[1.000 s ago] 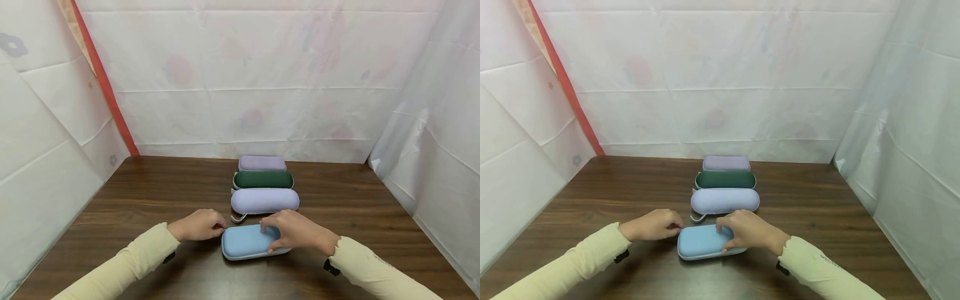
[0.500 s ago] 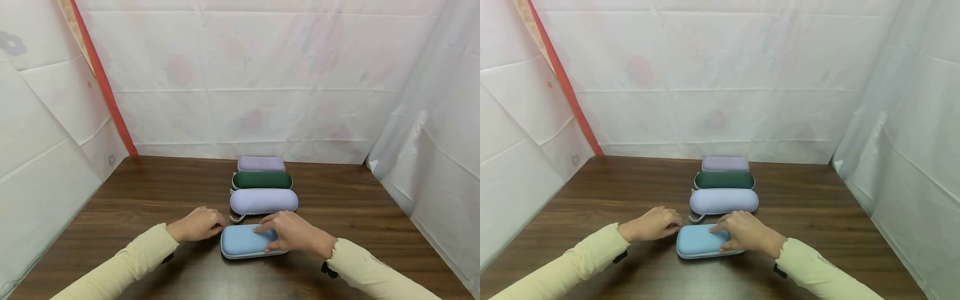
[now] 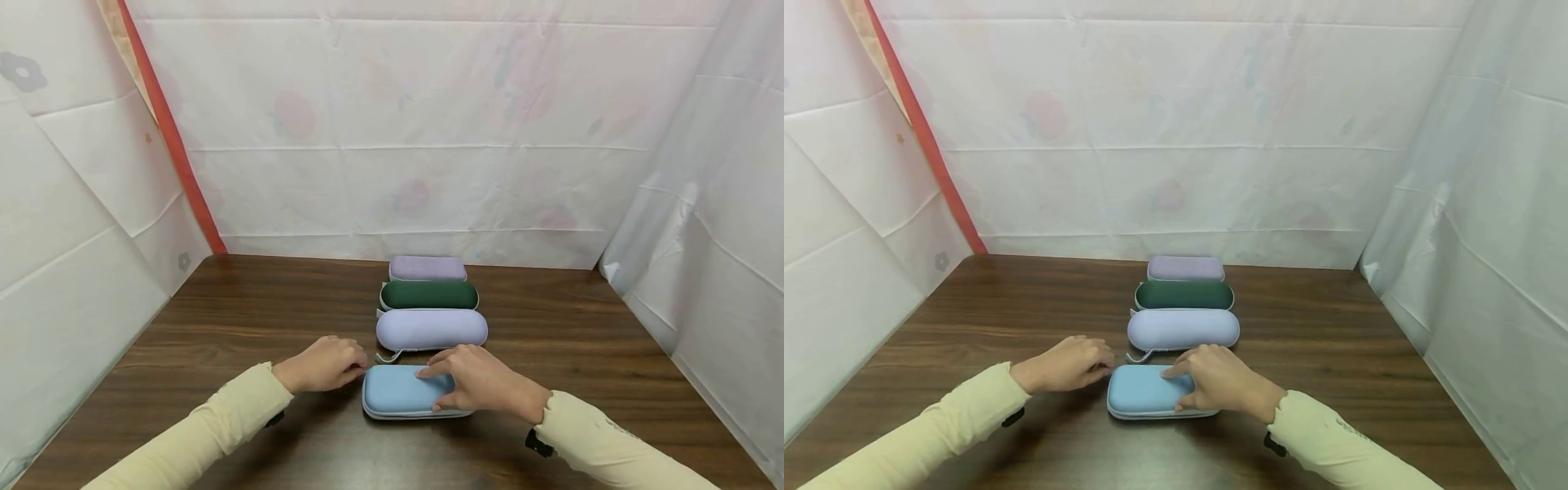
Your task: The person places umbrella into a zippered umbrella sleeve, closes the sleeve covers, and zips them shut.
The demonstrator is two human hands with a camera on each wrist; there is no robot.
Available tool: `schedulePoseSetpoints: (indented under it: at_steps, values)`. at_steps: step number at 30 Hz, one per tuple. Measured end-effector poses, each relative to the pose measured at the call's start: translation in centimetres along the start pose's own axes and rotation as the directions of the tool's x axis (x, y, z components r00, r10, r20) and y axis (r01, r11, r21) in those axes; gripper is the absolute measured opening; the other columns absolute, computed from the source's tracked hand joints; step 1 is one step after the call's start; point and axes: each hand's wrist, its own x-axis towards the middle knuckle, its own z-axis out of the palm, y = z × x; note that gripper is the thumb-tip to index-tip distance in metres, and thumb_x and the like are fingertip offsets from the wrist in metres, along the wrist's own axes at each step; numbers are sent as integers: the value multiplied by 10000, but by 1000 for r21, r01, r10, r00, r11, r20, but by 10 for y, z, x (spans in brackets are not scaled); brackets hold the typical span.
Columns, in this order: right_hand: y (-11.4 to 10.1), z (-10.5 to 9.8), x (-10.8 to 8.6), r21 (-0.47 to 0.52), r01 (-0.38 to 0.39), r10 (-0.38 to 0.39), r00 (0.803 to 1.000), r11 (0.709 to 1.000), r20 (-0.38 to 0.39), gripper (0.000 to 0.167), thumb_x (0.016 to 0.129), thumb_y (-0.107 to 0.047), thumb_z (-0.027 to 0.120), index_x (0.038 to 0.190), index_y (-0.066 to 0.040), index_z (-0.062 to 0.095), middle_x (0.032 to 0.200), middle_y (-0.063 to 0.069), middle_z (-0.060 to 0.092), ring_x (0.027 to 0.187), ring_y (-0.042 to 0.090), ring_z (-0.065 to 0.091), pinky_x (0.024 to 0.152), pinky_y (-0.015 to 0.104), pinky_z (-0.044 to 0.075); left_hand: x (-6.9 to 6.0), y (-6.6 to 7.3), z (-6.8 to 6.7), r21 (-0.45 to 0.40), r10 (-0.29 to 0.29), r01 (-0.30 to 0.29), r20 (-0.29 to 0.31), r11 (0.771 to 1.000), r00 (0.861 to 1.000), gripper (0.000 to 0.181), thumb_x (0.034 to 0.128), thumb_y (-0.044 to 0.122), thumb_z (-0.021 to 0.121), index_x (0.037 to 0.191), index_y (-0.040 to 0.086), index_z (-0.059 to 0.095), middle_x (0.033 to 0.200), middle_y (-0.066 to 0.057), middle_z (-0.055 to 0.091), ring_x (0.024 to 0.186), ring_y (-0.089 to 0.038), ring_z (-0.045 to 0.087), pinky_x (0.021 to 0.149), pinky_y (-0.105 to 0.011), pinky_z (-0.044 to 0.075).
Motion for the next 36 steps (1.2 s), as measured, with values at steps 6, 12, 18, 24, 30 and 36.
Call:
schedulePoseSetpoints:
  at_steps: [6, 12, 18, 24, 30, 36]
  values:
    - [1, 0, 0, 9, -25, 25, 1000, 1000, -10, 466, 720, -378, 829, 1122, -165, 726, 1065, -4, 689, 961, 87, 635, 750, 293, 517, -4, 1, -1, -12, -9, 9, -2, 1000, 1000, 150, 841, 67, 689, 733, 159, 640, 717, 95, 565, 653, -57, 493, 556, -259, 433]
    - [1, 1, 1, 20, -50, 51, 998, 999, -28, 442, 716, -345, 836, 1107, -165, 732, 1034, -24, 695, 939, 81, 637, 722, 281, 519, -6, 3, -1, -6, -27, 27, 6, 1000, 1000, 149, 841, 62, 688, 734, 159, 650, 720, 100, 574, 666, -57, 496, 563, -263, 443]
    - [-1, 3, 0, 8, -78, 78, 994, 997, -76, 433, 705, -351, 838, 1073, -142, 745, 990, -12, 707, 888, 75, 640, 685, 269, 516, -8, 5, 0, 10, -26, 27, -23, 1000, 999, 196, 829, 64, 688, 695, 186, 612, 687, 123, 537, 642, -48, 458, 532, -251, 411]
    - [-5, 6, 0, 8, -129, 129, 986, 992, -105, 411, 701, -346, 834, 1046, -137, 755, 938, -3, 714, 807, 70, 630, 594, 235, 483, -9, 8, 2, -3, -30, 30, -35, 1000, 999, 247, 819, 53, 676, 659, 200, 559, 652, 132, 463, 595, -35, 390, 500, -219, 354]
    - [-7, 7, 0, 10, -168, 168, 978, 986, -120, 412, 695, -372, 833, 1036, -151, 759, 843, -23, 700, 662, 22, 552, 484, 194, 396, -9, 10, 3, -26, -32, 31, -45, 999, 998, 254, 810, 42, 662, 645, 198, 548, 644, 136, 455, 565, -19, 370, 496, -210, 347]
    - [-10, 9, -1, 27, -201, 203, 970, 979, -131, 427, 684, -398, 834, 1028, -157, 759, 728, -52, 657, 558, -10, 427, 423, 193, 330, -9, 17, 4, -40, -41, 39, -58, 998, 997, 259, 810, 42, 662, 634, 189, 541, 626, 136, 451, 544, -19, 353, 487, -209, 335]
